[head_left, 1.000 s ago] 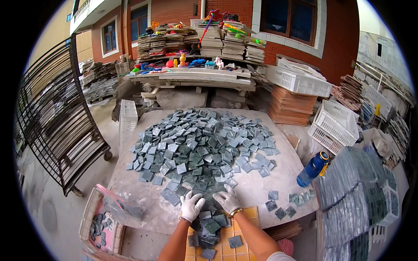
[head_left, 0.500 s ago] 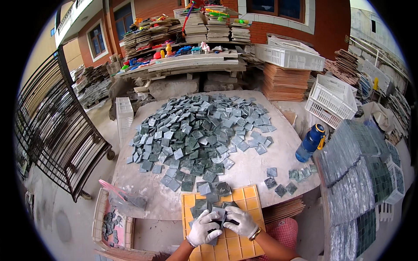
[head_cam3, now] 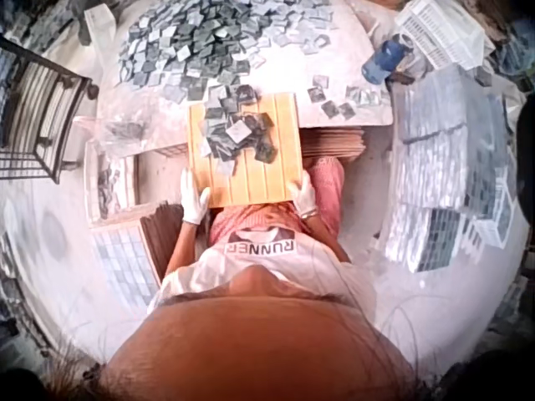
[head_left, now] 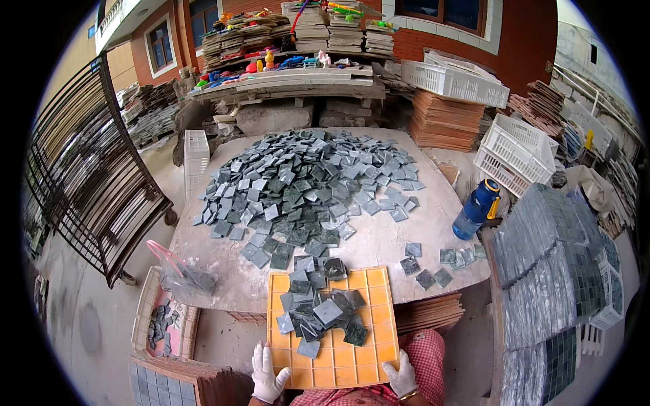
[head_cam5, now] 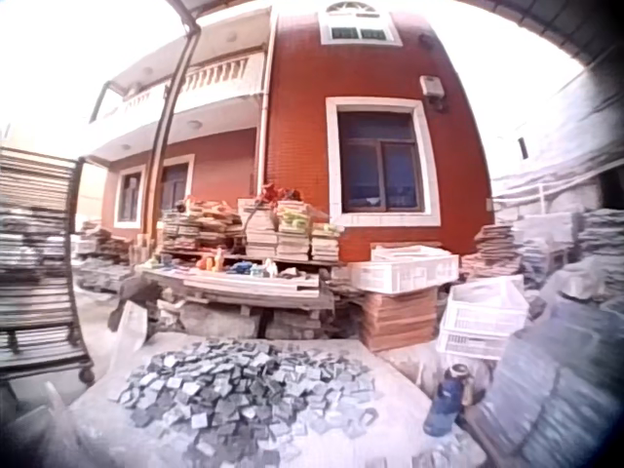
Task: The person places small square tiles one by one into a yellow grid frame, filling the grid cells. After completing one grid, the person flips it over and sets it aside, then repeats the process with a second grid frame.
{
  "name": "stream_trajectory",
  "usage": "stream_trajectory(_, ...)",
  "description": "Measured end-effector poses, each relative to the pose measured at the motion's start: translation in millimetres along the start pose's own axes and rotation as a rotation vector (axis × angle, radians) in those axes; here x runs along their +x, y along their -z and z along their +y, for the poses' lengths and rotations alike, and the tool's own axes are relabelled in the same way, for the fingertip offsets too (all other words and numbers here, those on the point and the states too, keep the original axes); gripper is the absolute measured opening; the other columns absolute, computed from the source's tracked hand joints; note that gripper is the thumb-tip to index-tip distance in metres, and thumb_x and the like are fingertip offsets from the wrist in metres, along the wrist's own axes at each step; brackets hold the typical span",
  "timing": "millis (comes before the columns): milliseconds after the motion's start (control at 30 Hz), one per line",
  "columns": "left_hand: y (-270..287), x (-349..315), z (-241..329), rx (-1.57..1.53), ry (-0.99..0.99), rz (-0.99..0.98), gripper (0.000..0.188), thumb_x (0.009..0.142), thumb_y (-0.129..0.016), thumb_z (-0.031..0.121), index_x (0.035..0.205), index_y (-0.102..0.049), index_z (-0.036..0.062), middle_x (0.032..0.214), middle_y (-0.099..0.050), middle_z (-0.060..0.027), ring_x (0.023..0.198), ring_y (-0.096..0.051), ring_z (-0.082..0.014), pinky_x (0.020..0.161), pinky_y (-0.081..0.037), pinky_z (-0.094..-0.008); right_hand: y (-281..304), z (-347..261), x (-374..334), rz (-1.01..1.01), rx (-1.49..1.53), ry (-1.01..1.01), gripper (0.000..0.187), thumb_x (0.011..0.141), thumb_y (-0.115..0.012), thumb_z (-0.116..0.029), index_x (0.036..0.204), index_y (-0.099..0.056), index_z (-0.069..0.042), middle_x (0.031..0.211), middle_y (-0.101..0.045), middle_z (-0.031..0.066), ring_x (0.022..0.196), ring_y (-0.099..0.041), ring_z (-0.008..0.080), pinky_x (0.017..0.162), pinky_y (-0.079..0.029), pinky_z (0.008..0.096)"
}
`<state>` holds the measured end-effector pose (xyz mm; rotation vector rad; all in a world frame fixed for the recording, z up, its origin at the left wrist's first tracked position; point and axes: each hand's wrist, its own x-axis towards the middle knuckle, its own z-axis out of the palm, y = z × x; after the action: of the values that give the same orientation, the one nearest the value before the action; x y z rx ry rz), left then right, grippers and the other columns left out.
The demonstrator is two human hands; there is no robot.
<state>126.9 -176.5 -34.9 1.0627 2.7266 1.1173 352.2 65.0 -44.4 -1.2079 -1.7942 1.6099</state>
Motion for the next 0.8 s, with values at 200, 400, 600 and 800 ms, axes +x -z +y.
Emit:
stream_trajectory(200, -21, 139, 23, 0.496, -0.353, -0.237, 0.105, 0.070, -0.056, 0.075, 0.148, -0.025, 0.0114, 0.149, -0.024, -0.0248, 0.137, -0.022, -0.0466, 0.107, -0.015, -0.0638, 3, 0, 5, -0.042, -0.174, 0.075, 0.058, 0.085, -0.066, -0.028, 0.125, -0.042, 0.006, 0.108, -0.062, 0.0256, 0.102, -0.062, 0.0360, 0.086, -0.048, 0.0398)
stream_trajectory(400, -71, 202, 80, 0.395, -0.347, -0.169, 0.084, 0.076, -0.054, 0.070, 0.146, -0.032, 0.0279, 0.151, -0.023, -0.0203, 0.134, -0.023, -0.0485, 0.104, -0.019, -0.0630, 5, 2, 9, -0.091, -0.213, 0.042, 0.064, 0.084, -0.066, -0.036, 0.125, -0.039, 0.006, 0.105, -0.062, 0.0276, 0.097, -0.062, 0.0406, 0.081, -0.049, 0.0444)
stream_trajectory(600, -65, 128, 104, 0.495, -0.577, -0.305, 0.078, 0.078, -0.055, 0.066, 0.143, -0.038, 0.0256, 0.144, -0.038, -0.0161, 0.132, -0.032, -0.0403, 0.103, -0.025, -0.0611, 25, -25, 14, -0.256, -0.453, 0.006, 0.064, 0.085, -0.062, -0.045, 0.124, -0.041, 0.002, 0.099, -0.062, 0.0300, 0.092, -0.061, 0.0442, 0.078, -0.049, 0.0497)
stream_trajectory(800, -21, 29, 88, 0.481, -0.505, -0.451, 0.066, 0.078, -0.063, 0.054, 0.130, -0.053, 0.0156, 0.138, -0.046, -0.0124, 0.129, -0.040, -0.0360, 0.101, -0.025, -0.0635, 33, -35, 30, -0.010, -0.739, 0.448, 0.049, 0.079, -0.070, -0.035, 0.113, -0.056, -0.004, 0.109, -0.062, 0.0150, 0.096, -0.061, 0.0339, 0.077, -0.051, 0.0422)
